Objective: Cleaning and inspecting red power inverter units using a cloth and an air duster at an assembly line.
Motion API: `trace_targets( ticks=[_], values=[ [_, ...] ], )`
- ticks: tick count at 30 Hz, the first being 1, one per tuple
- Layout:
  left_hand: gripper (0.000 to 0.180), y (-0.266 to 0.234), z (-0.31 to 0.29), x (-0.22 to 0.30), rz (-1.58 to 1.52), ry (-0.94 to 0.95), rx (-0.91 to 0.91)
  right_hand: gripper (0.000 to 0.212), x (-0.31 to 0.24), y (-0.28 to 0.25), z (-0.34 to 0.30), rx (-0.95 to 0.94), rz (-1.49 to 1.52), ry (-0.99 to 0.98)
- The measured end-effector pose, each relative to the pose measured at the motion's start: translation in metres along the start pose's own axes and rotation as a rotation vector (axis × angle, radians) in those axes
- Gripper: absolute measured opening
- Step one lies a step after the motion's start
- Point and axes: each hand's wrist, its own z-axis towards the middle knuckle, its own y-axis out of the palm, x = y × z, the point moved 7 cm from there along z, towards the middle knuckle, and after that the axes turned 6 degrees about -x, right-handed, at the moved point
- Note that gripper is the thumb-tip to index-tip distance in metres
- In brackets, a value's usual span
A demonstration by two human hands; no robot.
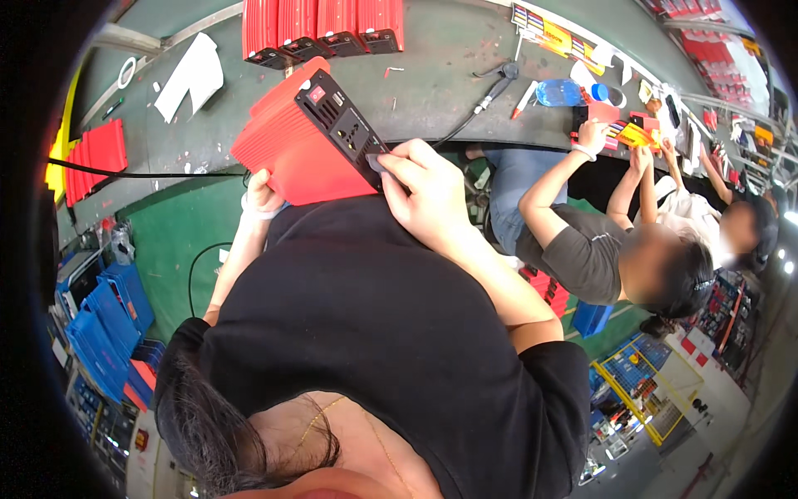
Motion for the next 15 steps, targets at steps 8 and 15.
trace_targets(
  ticks=[8, 15],
  values=[
    [0.065, -0.0035, 0.001, 0.0045, 0.009, 0.021, 0.01, 0.017, 0.002, 0.0031, -0.0057, -0.096, 0.037, 0.074],
    [0.066, 0.0017, 0.004, 0.0057, 0.009, 0.05, 0.043, 0.018, -0.003, 0.0015, 0.0001, -0.017, 0.012, -0.001]
  ],
)
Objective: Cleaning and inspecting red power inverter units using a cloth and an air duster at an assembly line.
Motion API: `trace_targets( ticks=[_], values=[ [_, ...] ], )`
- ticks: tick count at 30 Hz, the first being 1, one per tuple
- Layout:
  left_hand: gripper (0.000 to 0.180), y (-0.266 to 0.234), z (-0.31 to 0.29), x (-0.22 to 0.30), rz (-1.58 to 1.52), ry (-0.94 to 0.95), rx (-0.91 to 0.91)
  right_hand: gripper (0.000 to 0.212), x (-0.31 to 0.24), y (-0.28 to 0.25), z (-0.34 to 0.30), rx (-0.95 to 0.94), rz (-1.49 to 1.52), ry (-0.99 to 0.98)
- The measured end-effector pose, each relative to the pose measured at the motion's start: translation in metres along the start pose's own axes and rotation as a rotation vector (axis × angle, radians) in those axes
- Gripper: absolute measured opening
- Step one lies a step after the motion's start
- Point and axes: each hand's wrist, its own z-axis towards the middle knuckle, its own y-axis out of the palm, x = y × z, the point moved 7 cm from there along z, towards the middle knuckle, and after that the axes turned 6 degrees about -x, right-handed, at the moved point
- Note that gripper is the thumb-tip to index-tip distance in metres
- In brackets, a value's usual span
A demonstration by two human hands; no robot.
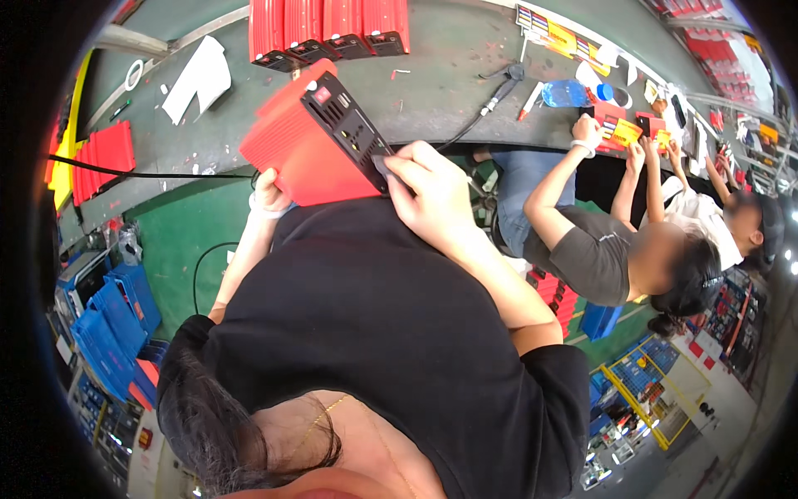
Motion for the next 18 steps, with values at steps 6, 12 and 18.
trace_targets(
  ticks=[6, 12, 18],
  values=[
    [0.075, 0.025, -0.003, 0.013, 0.246, -0.006, 0.046, 0.007, 0.038, -0.036, 0.006, -0.257, 0.641, 0.233],
    [0.073, 0.068, 0.004, 0.034, 0.49, -0.149, 0.068, 0.023, 0.022, -0.105, 0.063, 0.166, 0.345, -0.014],
    [0.076, 0.13, 0.018, 0.049, 0.646, -0.142, -0.006, 0.021, 0.004, -0.055, 0.094, -0.341, -0.02, -0.058]
  ],
)
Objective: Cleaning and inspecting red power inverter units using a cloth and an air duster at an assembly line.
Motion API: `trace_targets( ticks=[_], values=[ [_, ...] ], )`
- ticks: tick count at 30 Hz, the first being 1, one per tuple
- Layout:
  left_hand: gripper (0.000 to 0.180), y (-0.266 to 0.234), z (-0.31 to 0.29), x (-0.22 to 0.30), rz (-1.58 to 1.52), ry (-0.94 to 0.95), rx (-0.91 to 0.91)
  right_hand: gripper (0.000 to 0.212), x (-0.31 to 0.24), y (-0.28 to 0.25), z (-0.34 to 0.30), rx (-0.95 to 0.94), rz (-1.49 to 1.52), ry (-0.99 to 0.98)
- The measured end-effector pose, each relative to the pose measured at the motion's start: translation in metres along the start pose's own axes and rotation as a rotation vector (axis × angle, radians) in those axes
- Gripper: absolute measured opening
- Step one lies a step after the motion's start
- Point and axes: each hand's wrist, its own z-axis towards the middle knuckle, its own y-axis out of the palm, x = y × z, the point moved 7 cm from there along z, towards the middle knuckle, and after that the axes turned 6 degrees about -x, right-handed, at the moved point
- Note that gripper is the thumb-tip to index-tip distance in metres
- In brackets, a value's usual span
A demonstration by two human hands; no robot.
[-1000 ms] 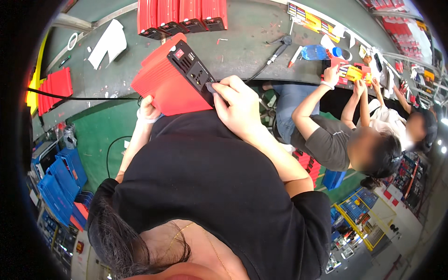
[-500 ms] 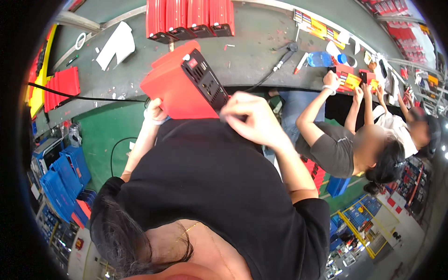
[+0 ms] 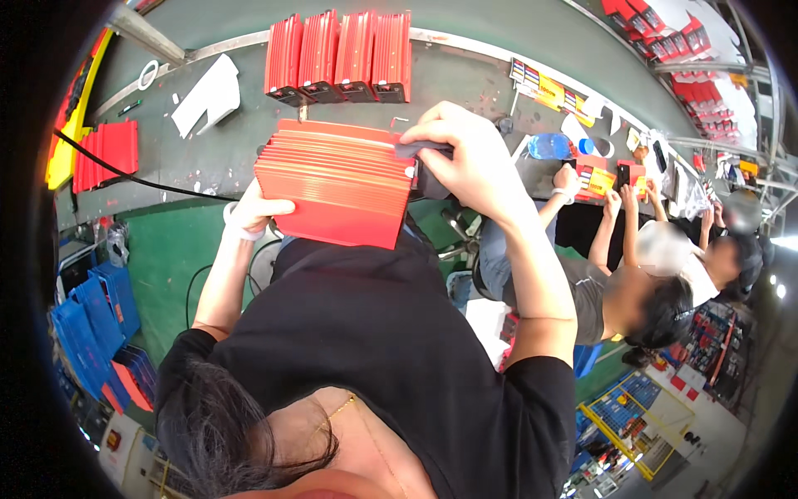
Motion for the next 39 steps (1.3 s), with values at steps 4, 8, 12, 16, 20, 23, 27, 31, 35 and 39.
trace_targets(
  ticks=[4, 8, 12, 16, 20, 23, 27, 31, 35, 39],
  values=[
    [0.074, 0.021, 0.009, 0.024, 0.147, -0.001, -0.064, 0.011, 0.013, 0.002, 0.012, -0.119, -0.026, 0.108],
    [0.069, 0.027, 0.014, 0.031, 0.281, -0.015, -0.095, 0.014, 0.002, 0.003, 0.026, -0.216, -0.212, -0.015],
    [0.069, 0.027, 0.019, 0.029, 0.354, 0.007, -0.121, 0.014, 0.003, 0.013, 0.035, -0.253, -0.185, -0.075],
    [0.067, 0.033, 0.024, 0.031, 0.425, -0.035, -0.165, 0.015, 0.0, 0.018, 0.045, -0.226, -0.053, -0.047],
    [0.065, 0.051, 0.028, 0.038, 0.422, -0.046, -0.218, 0.016, -0.02, 0.027, 0.071, -0.178, -0.047, -0.168],
    [0.062, 0.048, 0.034, 0.034, 0.476, -0.068, -0.254, 0.014, -0.032, 0.031, 0.089, -0.111, -0.032, -0.241],
    [0.057, 0.069, 0.038, 0.044, 0.702, -0.03, -0.408, 0.015, -0.032, 0.016, 0.121, 0.401, -0.351, -0.308],
    [0.058, 0.043, 0.028, 0.045, 0.787, -0.024, -0.258, 0.016, -0.021, -0.035, 0.086, 0.38, 0.069, -0.132],
    [0.058, 0.043, 0.026, 0.046, 0.646, -0.037, -0.287, 0.012, -0.023, -0.031, 0.045, 0.258, 0.17, -0.02],
    [0.059, 0.041, 0.031, 0.043, 0.593, -0.013, -0.261, 0.016, -0.054, -0.006, 0.038, 0.194, 0.027, -0.168]
  ],
)
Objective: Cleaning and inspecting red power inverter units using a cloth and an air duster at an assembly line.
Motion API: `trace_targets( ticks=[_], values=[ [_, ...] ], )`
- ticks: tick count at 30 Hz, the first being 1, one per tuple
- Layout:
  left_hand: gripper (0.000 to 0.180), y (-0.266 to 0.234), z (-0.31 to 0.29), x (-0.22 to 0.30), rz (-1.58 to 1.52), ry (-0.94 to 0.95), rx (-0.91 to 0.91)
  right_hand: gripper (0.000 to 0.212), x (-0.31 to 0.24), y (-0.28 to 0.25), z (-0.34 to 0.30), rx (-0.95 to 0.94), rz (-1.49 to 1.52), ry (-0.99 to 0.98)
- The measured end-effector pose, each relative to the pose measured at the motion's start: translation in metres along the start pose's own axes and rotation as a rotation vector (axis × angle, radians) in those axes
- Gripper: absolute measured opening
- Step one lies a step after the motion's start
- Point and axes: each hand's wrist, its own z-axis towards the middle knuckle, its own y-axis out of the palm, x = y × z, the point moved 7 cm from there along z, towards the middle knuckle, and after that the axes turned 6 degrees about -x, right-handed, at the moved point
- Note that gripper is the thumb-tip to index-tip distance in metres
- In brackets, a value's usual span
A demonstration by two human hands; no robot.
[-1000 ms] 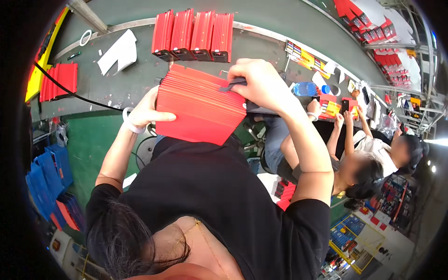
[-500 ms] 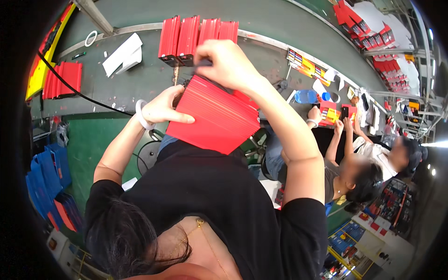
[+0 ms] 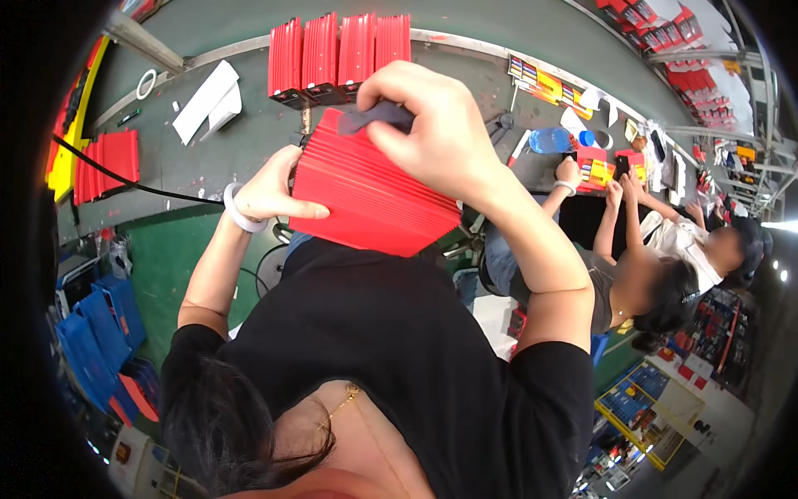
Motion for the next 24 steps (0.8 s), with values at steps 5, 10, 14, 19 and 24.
trace_targets(
  ticks=[5, 10, 14, 19, 24],
  values=[
    [0.061, -0.004, 0.005, -0.013, 0.02, -0.025, -0.01, 0.015, 0.003, 0.018, 0.002, -0.144, -0.019, -0.032],
    [0.065, 0.0, 0.008, -0.005, -0.117, -0.021, -0.033, 0.02, 0.018, 0.027, -0.009, -0.308, 0.013, 0.027],
    [0.066, -0.002, 0.001, -0.02, -0.163, -0.045, -0.014, 0.019, 0.022, 0.012, -0.028, -0.465, -0.041, 0.003],
    [0.071, -0.003, -0.015, -0.014, -0.164, -0.039, 0.086, 0.018, 0.054, -0.049, -0.051, -0.512, -0.689, 0.183],
    [0.071, 0.006, -0.015, 0.003, -0.188, -0.016, 0.026, 0.019, 0.037, -0.06, -0.048, -0.078, -0.15, 0.141]
  ],
)
